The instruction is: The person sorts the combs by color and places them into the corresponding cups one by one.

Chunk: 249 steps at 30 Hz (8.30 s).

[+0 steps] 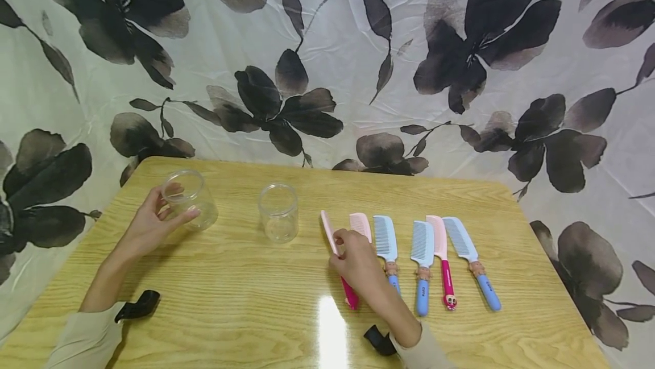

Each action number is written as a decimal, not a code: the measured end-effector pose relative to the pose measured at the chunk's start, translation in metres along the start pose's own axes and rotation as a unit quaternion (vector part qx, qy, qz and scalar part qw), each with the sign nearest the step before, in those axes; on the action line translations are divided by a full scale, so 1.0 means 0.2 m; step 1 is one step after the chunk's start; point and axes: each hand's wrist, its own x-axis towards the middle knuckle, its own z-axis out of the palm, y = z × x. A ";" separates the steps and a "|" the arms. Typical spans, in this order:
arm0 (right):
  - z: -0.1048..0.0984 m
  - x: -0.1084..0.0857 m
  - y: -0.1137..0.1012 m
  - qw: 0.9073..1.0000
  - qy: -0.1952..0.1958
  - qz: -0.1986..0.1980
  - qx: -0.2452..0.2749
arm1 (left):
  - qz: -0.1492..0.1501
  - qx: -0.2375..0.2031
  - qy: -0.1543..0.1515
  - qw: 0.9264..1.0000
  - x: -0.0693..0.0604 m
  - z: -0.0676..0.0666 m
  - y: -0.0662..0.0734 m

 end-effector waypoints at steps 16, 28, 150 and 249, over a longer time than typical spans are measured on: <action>-0.08 0.05 0.08 0.999 0.025 0.017 -0.016 | -0.005 -0.003 0.000 1.000 0.01 0.01 -0.02; -0.17 0.04 0.02 0.999 0.048 0.013 0.019 | 0.009 -0.011 0.001 1.000 0.01 0.01 -0.03; 0.33 0.71 -0.88 0.857 0.201 -0.128 0.456 | -0.020 -0.017 0.008 1.000 0.01 0.02 0.01; 0.21 0.47 -0.70 0.969 0.118 -0.194 0.099 | -0.041 -0.025 -0.019 0.999 0.00 0.01 0.03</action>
